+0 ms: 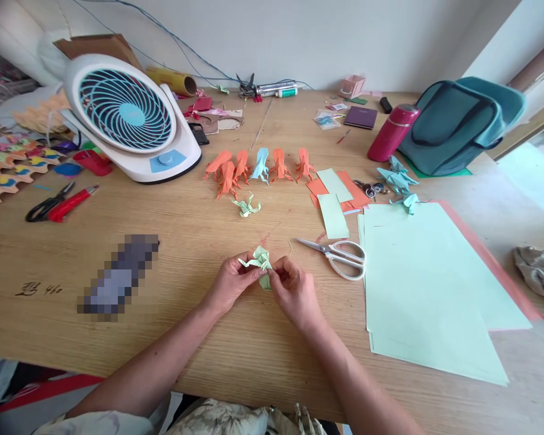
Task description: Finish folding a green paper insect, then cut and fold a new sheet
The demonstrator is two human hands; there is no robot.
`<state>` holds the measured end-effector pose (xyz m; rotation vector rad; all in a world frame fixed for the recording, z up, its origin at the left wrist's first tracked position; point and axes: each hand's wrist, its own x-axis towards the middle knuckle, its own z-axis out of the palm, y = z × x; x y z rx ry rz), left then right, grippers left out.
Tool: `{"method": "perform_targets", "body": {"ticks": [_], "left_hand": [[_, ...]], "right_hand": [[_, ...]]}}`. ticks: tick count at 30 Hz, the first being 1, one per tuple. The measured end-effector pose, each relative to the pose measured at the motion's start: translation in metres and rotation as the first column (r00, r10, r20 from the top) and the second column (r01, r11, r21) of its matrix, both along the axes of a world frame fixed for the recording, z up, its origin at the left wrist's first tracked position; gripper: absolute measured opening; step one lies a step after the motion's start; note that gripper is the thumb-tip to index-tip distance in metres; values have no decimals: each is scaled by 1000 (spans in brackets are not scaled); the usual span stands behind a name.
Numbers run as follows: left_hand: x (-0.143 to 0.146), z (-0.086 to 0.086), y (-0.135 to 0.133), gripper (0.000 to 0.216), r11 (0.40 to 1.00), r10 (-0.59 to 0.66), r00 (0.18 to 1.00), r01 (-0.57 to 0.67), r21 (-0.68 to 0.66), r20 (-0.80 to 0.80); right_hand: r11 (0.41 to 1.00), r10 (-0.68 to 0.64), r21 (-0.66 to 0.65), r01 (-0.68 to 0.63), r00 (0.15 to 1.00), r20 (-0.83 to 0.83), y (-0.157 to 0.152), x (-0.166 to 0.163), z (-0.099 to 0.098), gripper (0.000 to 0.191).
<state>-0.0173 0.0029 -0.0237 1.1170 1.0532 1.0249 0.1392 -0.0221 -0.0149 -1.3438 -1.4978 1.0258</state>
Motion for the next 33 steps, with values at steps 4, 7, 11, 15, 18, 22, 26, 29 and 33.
{"method": "perform_targets", "body": {"ticks": [4,7,11,15,18,22,26,29,33], "left_hand": [[-4,1,-1,30,997,6,998,-1,72,-69],[-9,7,-2,30,983,12,994,8,185,-109],[-17,15,-3,27,934,-50,987,100,343,-153],[-22,16,-3,26,893,-151,975,206,400,-164],[-23,15,-4,26,893,-176,974,219,394,-142],[-22,16,-4,31,891,-195,972,230,391,-129],[-22,15,-6,24,891,-190,976,215,399,-102],[-19,13,-9,20,917,-184,983,181,354,-25],[-12,11,-12,26,972,-163,980,138,191,117]], "right_hand": [[992,-14,124,5,997,70,-4,-1,1,18],[989,49,138,-53,998,32,-4,1,3,19],[975,211,1,-222,924,-318,-2,6,7,20],[895,233,-170,-413,757,-611,0,13,5,21],[840,239,-207,-501,685,-688,1,16,1,24],[822,262,-180,-541,639,-724,1,16,0,30],[816,287,-159,-555,629,-723,0,15,1,34],[828,292,-140,-543,631,-719,0,15,1,36],[894,228,-136,-427,695,-682,1,12,2,38]]}}
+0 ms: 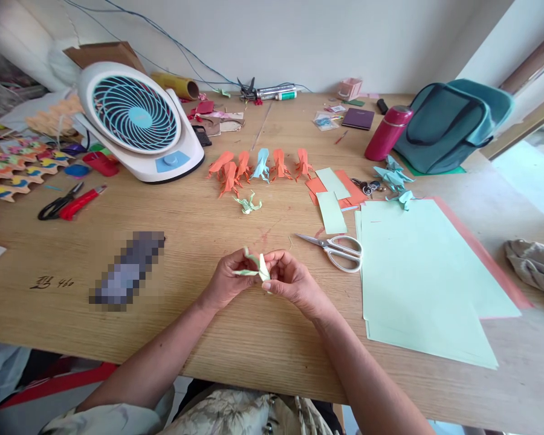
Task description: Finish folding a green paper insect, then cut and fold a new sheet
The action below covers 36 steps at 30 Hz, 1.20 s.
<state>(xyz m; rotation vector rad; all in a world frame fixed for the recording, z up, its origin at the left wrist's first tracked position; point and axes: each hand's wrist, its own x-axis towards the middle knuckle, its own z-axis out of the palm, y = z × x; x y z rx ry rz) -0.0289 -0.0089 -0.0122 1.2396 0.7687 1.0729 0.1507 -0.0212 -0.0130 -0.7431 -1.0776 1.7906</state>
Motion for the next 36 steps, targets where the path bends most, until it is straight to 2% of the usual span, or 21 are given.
{"method": "perform_targets", "body": {"ticks": [3,8,11,13,15,19,22,29,36], "left_hand": [[3,-1,1,26,997,29,999,-26,-74,39],[3,-2,3,26,992,64,996,-69,-104,-56],[4,0,2,28,993,75,995,-81,-81,-68],[5,0,2,28,995,86,994,-89,-45,-65],[6,0,1,28,994,104,991,-105,-12,-79],[7,-2,2,27,989,149,980,-146,30,-129],[7,-3,2,26,985,167,975,-159,63,-148],[5,-3,0,20,977,168,967,-137,160,-193],[4,-2,1,26,995,95,986,-90,39,-136]], "right_hand": [[990,-134,50,130,987,87,-1,-5,-1,29],[952,-285,181,247,931,227,-3,-9,-8,24],[914,-358,334,232,846,394,-5,-6,-6,20],[877,-407,449,171,761,505,-7,-5,-2,21],[855,-431,504,121,708,560,-8,-4,0,22],[873,-423,444,200,764,487,-10,-4,-6,11],[883,-415,414,223,784,462,-11,-3,-10,12],[848,-446,489,203,774,450,-7,1,-8,14],[872,-463,374,317,783,416,-10,-3,-5,16]]}}
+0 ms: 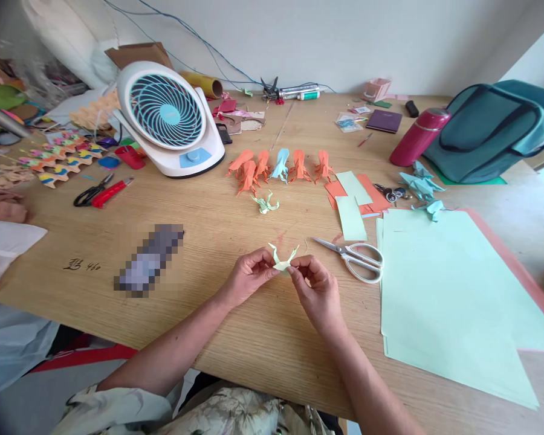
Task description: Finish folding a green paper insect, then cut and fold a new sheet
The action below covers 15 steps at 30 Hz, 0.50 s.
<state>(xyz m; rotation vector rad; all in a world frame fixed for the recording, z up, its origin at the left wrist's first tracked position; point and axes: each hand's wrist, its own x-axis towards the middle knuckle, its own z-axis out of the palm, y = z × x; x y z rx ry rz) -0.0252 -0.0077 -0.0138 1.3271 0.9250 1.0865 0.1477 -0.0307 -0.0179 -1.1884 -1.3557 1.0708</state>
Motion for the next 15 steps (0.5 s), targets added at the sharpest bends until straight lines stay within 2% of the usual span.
{"method": "perform_targets", "body": {"ticks": [5,11,15], "left_hand": [[2,0,1,30,997,-25,998,30,-77,61],[4,-4,0,30,992,12,995,0,-126,94],[4,-6,-1,28,987,27,990,-4,-162,141]], "right_hand": [[998,-55,13,55,998,-31,-1,-4,-1,13],[983,-69,179,38,983,168,-3,-4,2,4],[942,-60,331,-50,947,316,-3,-2,8,13]]}}
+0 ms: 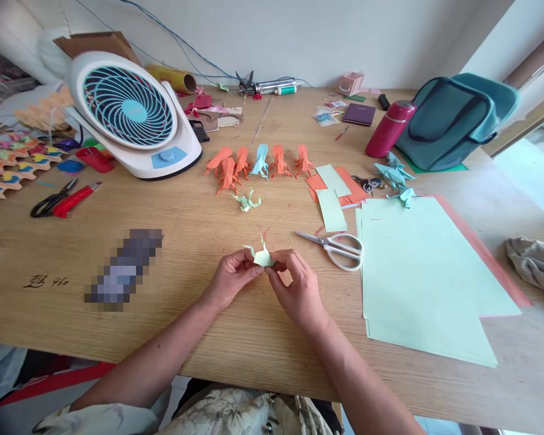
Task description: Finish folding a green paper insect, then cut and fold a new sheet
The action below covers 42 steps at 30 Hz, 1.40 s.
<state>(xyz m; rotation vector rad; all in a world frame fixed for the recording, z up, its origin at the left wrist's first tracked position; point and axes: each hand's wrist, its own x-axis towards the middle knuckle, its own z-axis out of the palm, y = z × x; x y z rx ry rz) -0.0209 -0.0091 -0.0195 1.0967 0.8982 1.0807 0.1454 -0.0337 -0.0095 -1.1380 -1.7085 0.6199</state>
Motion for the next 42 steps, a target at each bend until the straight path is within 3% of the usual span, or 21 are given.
{"method": "perform_targets", "body": {"ticks": [8,13,17,25,42], "left_hand": [[1,7,-1,33,990,-7,999,14,-143,51],[-1,1,0,36,970,-51,998,61,-236,48],[-3,-4,-1,36,971,-68,997,73,-228,33],[2,7,-4,38,976,-54,998,57,-211,21],[1,8,-3,35,976,-88,995,95,-198,40]], "right_hand": [[996,3,88,-17,989,148,0,-1,-2,22],[991,-40,136,10,975,219,-3,-4,-5,24],[986,-63,165,22,967,246,-4,-5,-5,25],[982,-80,186,30,959,271,-4,-3,-8,25],[965,-135,257,63,953,273,-2,1,-7,26]]}}
